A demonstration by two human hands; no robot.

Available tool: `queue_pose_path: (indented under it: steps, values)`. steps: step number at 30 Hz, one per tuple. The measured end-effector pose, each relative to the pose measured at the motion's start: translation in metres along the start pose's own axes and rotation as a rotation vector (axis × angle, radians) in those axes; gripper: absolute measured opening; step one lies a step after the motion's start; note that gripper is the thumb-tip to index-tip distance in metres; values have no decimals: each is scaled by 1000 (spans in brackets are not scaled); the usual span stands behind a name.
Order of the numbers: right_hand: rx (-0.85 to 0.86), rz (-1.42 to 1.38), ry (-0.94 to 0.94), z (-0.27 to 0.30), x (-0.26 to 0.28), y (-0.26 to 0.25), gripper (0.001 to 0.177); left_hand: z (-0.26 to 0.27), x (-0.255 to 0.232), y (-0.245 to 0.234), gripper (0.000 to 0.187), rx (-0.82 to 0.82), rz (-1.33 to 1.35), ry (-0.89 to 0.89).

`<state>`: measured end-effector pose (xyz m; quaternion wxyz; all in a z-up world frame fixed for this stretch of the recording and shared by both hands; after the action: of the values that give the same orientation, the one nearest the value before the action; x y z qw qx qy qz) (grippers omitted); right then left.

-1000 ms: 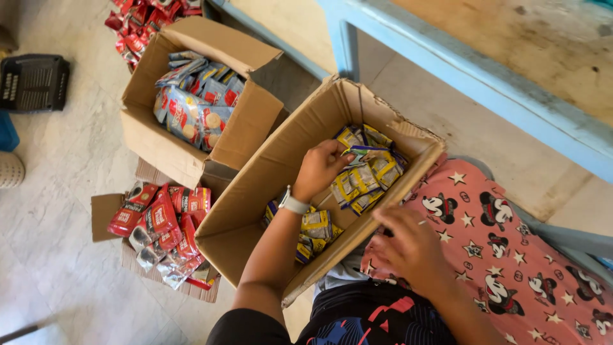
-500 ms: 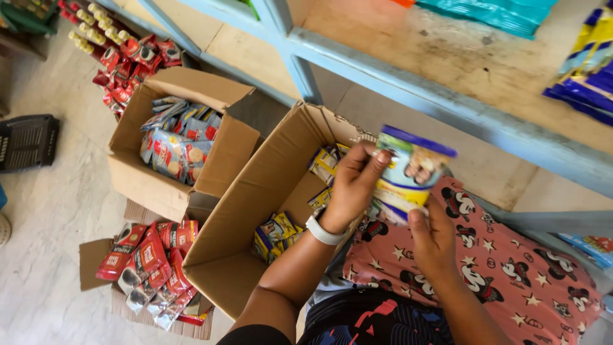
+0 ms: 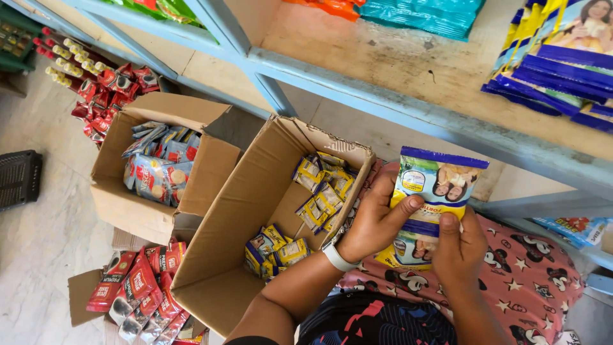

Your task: The person sits on the floor and repeatedly picks up yellow and blue packets from a cardboard box. They place the packets onto a light blue metal shelf, stacking them neatly next to other similar packets.

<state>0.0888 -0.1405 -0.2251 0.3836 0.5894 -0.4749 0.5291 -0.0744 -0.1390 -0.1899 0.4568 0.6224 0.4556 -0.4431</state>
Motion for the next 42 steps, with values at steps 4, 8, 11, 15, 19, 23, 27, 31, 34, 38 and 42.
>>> queue_pose_path:
  steps: [4,8,11,15,19,23,27,31,34,38,42]
  values:
    - [91,-98,-4,-7,-1,-13,32,-2,-1,0,33,43,-136,-5]
    - [-31,-162,-20,-10,8,-29,23,0,1,20,42,150,-33,-101]
    - [-173,-244,-110,-11,24,-43,22,9,5,31,48,215,0,-188]
    - [-266,-197,-260,4,13,-63,25,16,6,32,38,236,-115,-200]
    - [-332,-288,-297,-7,49,-65,29,22,4,34,38,228,-71,-241]
    - [-387,-273,-339,-13,78,-68,39,29,14,44,29,203,72,-216]
    - [-465,-336,-324,-17,95,-83,44,40,46,60,20,96,593,-146]
    - [-521,-391,-366,0,59,-113,41,33,35,66,14,104,679,-88]
    - [-471,-396,-497,11,61,-117,34,16,0,50,14,112,655,28]
    - [-268,-487,-364,3,54,-91,27,-2,-69,-10,12,-37,216,204]
    - [133,171,168,21,-61,-77,17,-24,-119,-23,5,25,-43,84]
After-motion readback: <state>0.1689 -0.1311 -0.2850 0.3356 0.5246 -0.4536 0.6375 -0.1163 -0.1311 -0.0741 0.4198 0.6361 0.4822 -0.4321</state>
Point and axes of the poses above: each hand's wrist, its own z-axis away from the middle knuckle, its own y-axis out of the palm, x = y × z, the point moved 8 cm from there along -z, towards the middle knuckle, and after that the axes turned 12 degrees about x, right-handed, at the moved point
